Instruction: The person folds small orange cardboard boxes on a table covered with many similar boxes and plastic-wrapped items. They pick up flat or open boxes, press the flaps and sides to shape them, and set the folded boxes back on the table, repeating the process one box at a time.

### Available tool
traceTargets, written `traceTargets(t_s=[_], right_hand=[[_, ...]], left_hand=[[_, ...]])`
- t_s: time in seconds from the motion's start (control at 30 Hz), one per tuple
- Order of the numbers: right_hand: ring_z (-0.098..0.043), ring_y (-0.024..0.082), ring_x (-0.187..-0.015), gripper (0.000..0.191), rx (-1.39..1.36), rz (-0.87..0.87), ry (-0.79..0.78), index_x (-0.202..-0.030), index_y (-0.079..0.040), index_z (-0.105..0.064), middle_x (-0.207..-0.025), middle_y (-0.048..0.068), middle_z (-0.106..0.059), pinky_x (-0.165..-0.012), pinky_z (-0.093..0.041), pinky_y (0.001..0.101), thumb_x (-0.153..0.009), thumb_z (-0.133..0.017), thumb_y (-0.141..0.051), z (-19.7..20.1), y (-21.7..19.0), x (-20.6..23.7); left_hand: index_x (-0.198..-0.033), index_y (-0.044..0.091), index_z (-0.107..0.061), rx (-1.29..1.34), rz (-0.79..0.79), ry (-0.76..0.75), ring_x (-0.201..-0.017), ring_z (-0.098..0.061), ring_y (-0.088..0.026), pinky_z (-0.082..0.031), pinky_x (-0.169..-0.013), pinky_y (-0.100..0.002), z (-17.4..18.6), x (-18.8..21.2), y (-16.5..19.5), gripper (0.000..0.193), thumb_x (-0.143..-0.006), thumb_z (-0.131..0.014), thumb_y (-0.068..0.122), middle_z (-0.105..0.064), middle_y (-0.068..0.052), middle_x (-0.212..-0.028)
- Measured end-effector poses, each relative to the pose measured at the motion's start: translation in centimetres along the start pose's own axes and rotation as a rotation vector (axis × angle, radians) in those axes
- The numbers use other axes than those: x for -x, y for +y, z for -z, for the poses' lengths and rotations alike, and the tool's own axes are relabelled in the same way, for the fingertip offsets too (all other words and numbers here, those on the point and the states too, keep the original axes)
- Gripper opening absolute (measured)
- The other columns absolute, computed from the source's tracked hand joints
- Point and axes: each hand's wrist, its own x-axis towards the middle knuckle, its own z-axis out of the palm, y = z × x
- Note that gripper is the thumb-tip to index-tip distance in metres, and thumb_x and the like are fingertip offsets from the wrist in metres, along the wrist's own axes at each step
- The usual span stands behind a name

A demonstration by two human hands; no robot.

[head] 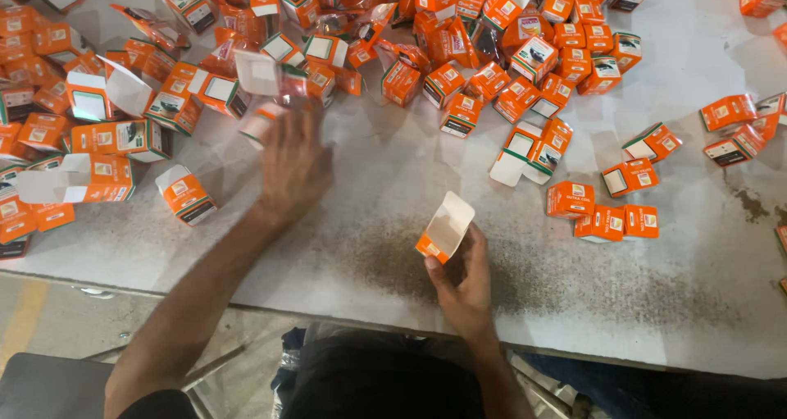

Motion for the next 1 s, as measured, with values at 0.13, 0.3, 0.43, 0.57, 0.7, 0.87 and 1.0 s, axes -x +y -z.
traceTargets(t_s=[0.13,0.3,0.43,0.57,0.7,0.87,1.0], right_hand=[[-0.058,0.022,-0.127,0.068,0.112,0.052,-0.007,-0.152,0.000,-0.034,-0.138,0.015,-0.057,-0.110,-0.046,0.0388,-0.095,-0.071,-0.006,0.0,0.1,0.2],[-0.060,0.033,-0.122,0.063,0.446,0.100,-0.005,-0.141,0.001,-0.045,-0.130,0.021,-0.062,-0.104,-0.046,0.0419,-0.087,-0.077,-0.009,-0.4,-1.2,0.6],[-0.060,0.039,-0.125,0.054,0.435,0.243,-0.048,-0.131,0.001,-0.056,-0.132,0.020,-0.062,-0.109,-0.045,0.0453,-0.083,-0.079,-0.008,0.2,-2.3,0.5],[-0.063,0.036,-0.114,0.050,0.583,0.178,-0.022,-0.117,-0.002,-0.064,-0.116,0.014,-0.066,-0.107,-0.047,0.0462,-0.075,-0.087,-0.015,1.3,-2.7,0.8],[-0.064,0.035,-0.111,0.050,0.621,0.250,-0.018,-0.112,-0.002,-0.068,-0.110,0.013,-0.070,-0.115,-0.044,0.0507,-0.071,-0.090,-0.019,2.3,-2.6,1.0],[-0.064,0.035,-0.115,0.046,0.632,0.239,-0.053,-0.112,-0.004,-0.070,-0.113,0.013,-0.072,-0.114,-0.041,0.0507,-0.071,-0.086,-0.016,2.8,-2.3,0.8],[-0.065,0.036,-0.120,0.045,0.601,0.282,-0.049,-0.118,-0.002,-0.069,-0.118,0.015,-0.071,-0.118,-0.041,0.0507,-0.074,-0.077,-0.007,3.2,-1.9,0.9]], left_hand=[[-0.141,-0.002,-0.045,-0.030,0.157,-0.004,-0.118,-0.052,-0.049,-0.051,-0.092,-0.058,-2.0,-2.4,-5.0,0.072,-0.083,-0.080,0.020,-0.051,-0.028,-0.133],[-0.138,0.006,-0.050,0.050,0.233,-0.031,-0.109,-0.059,-0.046,-0.054,-0.082,-0.055,-3.5,-3.0,-7.1,0.058,-0.087,-0.076,0.012,-0.048,-0.028,-0.134],[-0.129,0.008,-0.051,0.046,-0.005,0.044,-0.103,-0.064,-0.043,-0.055,-0.076,-0.054,-3.1,-1.5,-5.2,0.052,-0.083,-0.074,0.005,-0.057,-0.017,-0.115],[-0.124,0.005,-0.052,0.150,-0.021,-0.177,-0.090,-0.066,-0.038,-0.055,-0.072,-0.052,-1.5,1.4,0.5,0.043,-0.087,-0.073,0.006,-0.064,-0.017,-0.098],[-0.132,0.004,-0.054,0.596,-0.036,-0.162,-0.093,-0.071,-0.034,-0.060,-0.080,-0.043,1.9,3.9,6.1,0.050,-0.086,-0.071,-0.002,-0.070,-0.019,-0.114],[-0.122,0.003,-0.049,0.725,-0.715,0.178,-0.104,-0.070,-0.037,-0.063,-0.089,-0.047,4.0,5.2,10.8,0.049,-0.083,-0.079,-0.002,-0.062,-0.030,-0.130],[-0.123,0.001,-0.057,0.509,-0.865,0.091,-0.118,-0.066,-0.041,-0.058,-0.103,-0.051,3.1,4.7,12.1,0.041,-0.088,-0.079,0.006,-0.063,-0.029,-0.135]])
